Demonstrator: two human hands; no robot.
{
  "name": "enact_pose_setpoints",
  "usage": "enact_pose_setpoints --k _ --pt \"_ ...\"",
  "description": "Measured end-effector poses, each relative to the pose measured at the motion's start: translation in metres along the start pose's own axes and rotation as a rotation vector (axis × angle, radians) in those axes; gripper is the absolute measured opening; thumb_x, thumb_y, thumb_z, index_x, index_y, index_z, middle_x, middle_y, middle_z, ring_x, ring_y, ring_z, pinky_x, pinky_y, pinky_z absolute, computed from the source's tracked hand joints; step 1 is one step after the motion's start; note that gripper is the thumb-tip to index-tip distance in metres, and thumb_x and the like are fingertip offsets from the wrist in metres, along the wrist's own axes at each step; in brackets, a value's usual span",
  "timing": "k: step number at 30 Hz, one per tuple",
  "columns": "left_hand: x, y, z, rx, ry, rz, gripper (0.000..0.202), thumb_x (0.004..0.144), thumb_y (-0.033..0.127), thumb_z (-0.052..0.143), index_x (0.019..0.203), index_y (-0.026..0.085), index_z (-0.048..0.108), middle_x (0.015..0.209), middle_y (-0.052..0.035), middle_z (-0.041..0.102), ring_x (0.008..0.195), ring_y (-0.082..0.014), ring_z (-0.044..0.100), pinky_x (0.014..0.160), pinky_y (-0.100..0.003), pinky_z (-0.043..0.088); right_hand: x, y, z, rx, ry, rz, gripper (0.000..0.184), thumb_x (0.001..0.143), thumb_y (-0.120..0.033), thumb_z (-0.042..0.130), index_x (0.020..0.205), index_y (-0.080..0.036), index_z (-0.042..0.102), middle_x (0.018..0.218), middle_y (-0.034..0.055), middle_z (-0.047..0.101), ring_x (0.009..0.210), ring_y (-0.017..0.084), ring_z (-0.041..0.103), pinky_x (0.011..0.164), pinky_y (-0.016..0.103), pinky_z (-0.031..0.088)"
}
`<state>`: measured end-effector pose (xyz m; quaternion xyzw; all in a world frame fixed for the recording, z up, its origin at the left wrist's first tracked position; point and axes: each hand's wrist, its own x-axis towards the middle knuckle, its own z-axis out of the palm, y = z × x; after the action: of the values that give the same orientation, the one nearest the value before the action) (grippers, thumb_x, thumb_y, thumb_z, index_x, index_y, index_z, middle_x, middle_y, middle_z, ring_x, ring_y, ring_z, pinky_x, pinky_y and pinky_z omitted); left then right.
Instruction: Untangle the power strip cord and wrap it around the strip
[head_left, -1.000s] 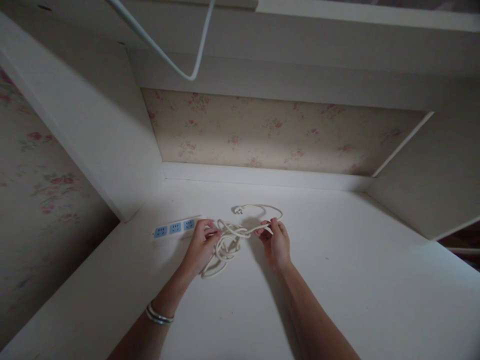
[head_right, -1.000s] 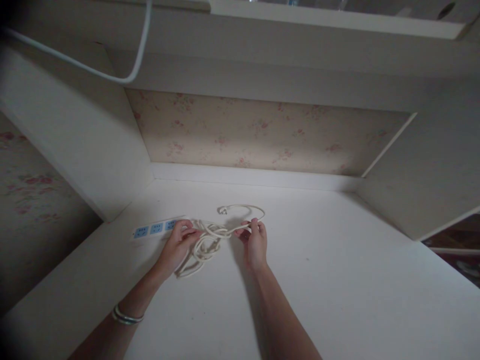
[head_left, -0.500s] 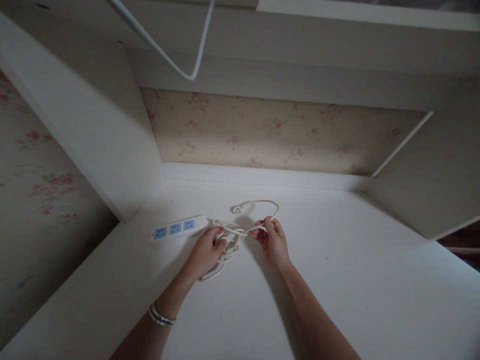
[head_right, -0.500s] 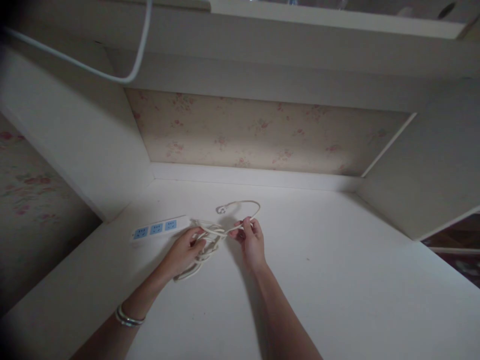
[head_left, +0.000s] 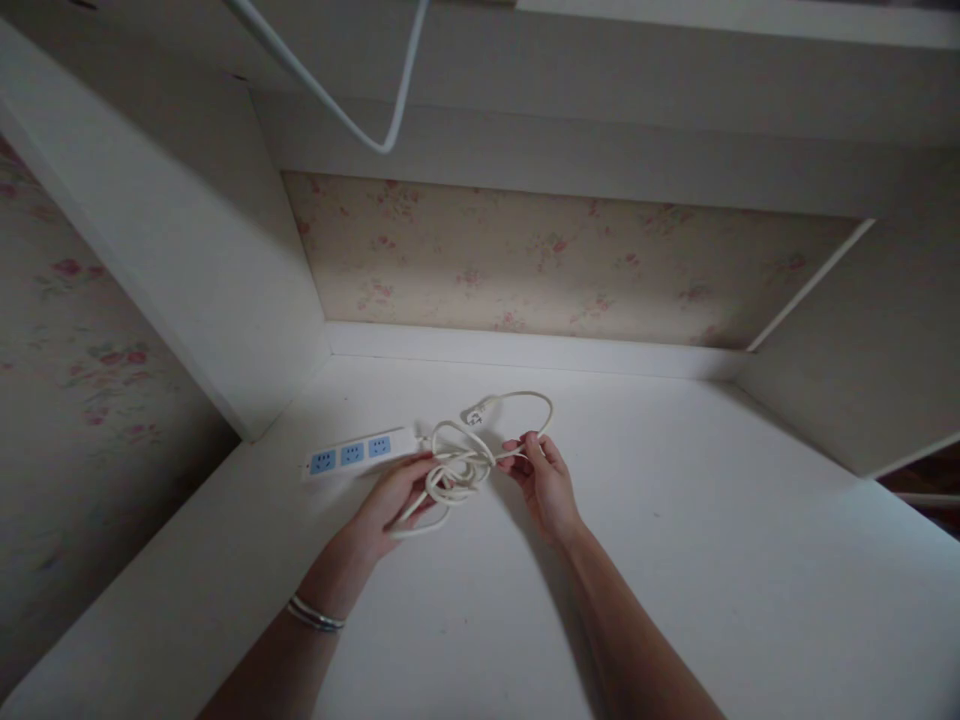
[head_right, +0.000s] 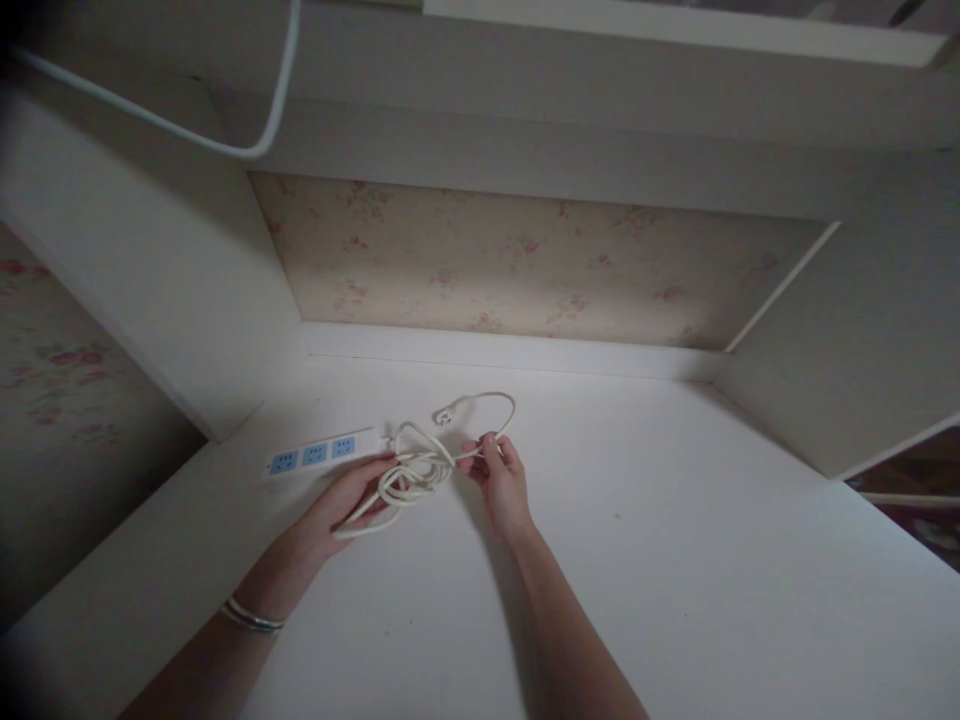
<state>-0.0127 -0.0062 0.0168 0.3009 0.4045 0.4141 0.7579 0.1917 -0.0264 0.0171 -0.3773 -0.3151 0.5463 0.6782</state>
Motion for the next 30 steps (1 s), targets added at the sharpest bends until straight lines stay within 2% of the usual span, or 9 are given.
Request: enact_pose_setpoints --k 3,10,13,17,20,22,24,27,30 --pt "-0.007 0.002 0.007 0.003 -0.096 0.025 0.02 0.072 0.017 0.067 0.09 0.012 0.065 0.077 -0.007 0.069 0.058 -0.0137 0.062 0.054 -0.023 0.046 0.001 0.001 -0.001 -0.025 0.002 -0.01 0.029 0.079 -0.048 0.065 0.083 -0.02 0.06 0.087 0.0004 0.066 0.065 0.01 0.062 0.07 0.028 0.054" --pt "-0.021 0.003 0.019 0.093 -0.17 0.124 0.031 0.068 0.012 0.067 0.099 0.018 0.064 0.087 -0.008 0.067 0.077 -0.0201 0.065 0.072 -0.033 0.051 0.005 0.012 -0.006 -0.113 0.1 0.002 0.035 0.076 -0.047 0.067 0.099 -0.021 0.064 0.085 -0.0014 0.062 0.07 0.012 0.063 0.077 0.03 0.055" --pt "-0.021 0.006 0.017 0.053 -0.217 0.075 0.033 0.072 0.018 0.062 0.105 0.016 0.064 0.086 -0.0098 0.068 0.077 -0.021 0.066 0.076 -0.035 0.05 0.008 0.015 -0.008 -0.12 0.143 -0.014 0.032 0.075 -0.048 0.067 0.092 -0.021 0.065 0.083 -0.0009 0.063 0.071 0.013 0.064 0.074 0.028 0.055" --pt "-0.016 0.009 0.015 0.011 -0.128 -0.035 0.032 0.08 0.03 0.053 0.105 0.013 0.064 0.089 -0.0123 0.069 0.074 -0.0218 0.066 0.076 -0.037 0.05 0.009 0.014 -0.009 -0.075 0.187 -0.042 0.03 0.075 -0.048 0.068 0.083 -0.02 0.063 0.081 -0.0016 0.063 0.066 0.011 0.062 0.068 0.026 0.055" --pt "-0.014 0.007 0.016 0.067 -0.012 -0.051 0.038 0.086 0.045 0.046 0.092 0.012 0.064 0.082 -0.0122 0.069 0.065 -0.0203 0.064 0.071 -0.037 0.05 0.009 0.012 -0.008 -0.075 0.168 -0.064 0.03 0.075 -0.047 0.068 0.087 -0.02 0.063 0.083 -0.001 0.063 0.065 0.01 0.061 0.07 0.027 0.055" --pt "-0.014 0.006 0.018 0.102 0.009 -0.048 0.045 0.087 0.052 0.043 0.08 0.012 0.062 0.072 -0.0103 0.066 0.059 -0.0194 0.062 0.067 -0.036 0.05 0.008 0.012 -0.008 -0.087 0.13 -0.079 0.029 0.077 -0.046 0.067 0.088 -0.02 0.063 0.086 -0.0003 0.063 0.067 0.01 0.061 0.073 0.027 0.054" --pt "-0.015 0.003 0.019 0.128 -0.036 -0.004 0.041 0.084 0.053 0.049 0.076 0.014 0.06 0.07 -0.0078 0.064 0.059 -0.0185 0.06 0.066 -0.036 0.05 0.007 0.012 -0.007 -0.085 0.099 -0.086 0.028 0.078 -0.045 0.066 0.09 -0.021 0.063 0.089 0.0 0.063 0.069 0.01 0.061 0.075 0.028 0.053" --pt "-0.014 -0.004 0.016 0.236 -0.08 0.111 0.028 0.074 0.042 0.067 0.084 0.016 0.061 0.078 -0.005 0.062 0.067 -0.0179 0.059 0.066 -0.032 0.049 0.006 0.013 -0.006 -0.049 0.081 -0.079 0.027 0.078 -0.043 0.067 0.094 -0.022 0.062 0.091 0.0 0.064 0.073 0.011 0.061 0.08 0.03 0.052" --pt "-0.006 -0.015 0.01 0.458 0.092 0.312 0.034 0.061 0.031 0.078 0.09 0.019 0.066 0.085 -0.0039 0.058 0.074 -0.0178 0.056 0.07 -0.029 0.046 0.006 0.015 -0.005 -0.028 0.061 -0.062 0.025 0.079 -0.043 0.067 0.092 -0.022 0.062 0.095 0.0013 0.065 0.077 0.013 0.062 0.084 0.032 0.051"
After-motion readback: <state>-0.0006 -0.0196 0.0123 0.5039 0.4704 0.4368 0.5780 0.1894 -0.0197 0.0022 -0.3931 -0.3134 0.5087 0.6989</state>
